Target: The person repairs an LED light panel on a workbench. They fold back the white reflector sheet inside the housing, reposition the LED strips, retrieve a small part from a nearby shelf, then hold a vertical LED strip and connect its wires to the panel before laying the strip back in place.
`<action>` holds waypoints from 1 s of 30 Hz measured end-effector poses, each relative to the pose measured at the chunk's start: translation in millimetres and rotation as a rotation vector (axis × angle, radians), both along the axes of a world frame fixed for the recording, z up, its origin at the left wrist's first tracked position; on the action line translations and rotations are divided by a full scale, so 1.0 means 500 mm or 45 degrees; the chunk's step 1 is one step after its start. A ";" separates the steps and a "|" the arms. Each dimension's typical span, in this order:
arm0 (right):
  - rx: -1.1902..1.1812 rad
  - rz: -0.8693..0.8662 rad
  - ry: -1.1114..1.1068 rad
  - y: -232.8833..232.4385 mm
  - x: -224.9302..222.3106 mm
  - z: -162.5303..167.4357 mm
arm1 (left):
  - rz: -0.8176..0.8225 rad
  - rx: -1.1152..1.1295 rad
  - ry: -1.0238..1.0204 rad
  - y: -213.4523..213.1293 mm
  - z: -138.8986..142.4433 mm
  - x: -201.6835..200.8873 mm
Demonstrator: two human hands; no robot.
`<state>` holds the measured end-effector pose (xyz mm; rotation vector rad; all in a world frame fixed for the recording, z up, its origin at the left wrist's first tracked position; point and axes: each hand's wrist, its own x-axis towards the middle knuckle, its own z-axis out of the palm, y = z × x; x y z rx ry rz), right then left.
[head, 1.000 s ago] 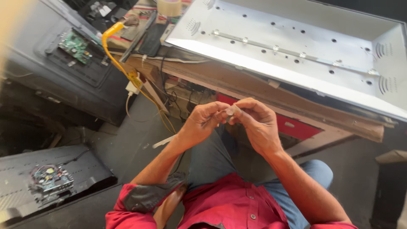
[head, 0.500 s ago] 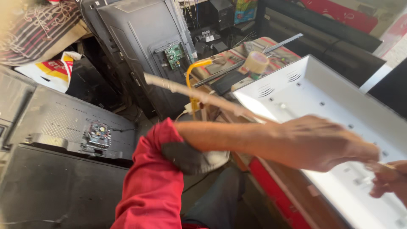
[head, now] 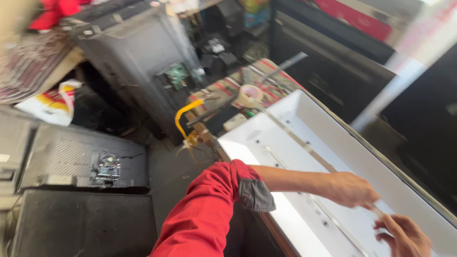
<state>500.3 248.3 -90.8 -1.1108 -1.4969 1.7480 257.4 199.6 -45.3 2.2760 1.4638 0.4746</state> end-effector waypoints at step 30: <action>-0.126 -0.449 -0.409 -0.199 0.263 0.357 | 0.115 0.238 0.059 -0.085 0.168 0.381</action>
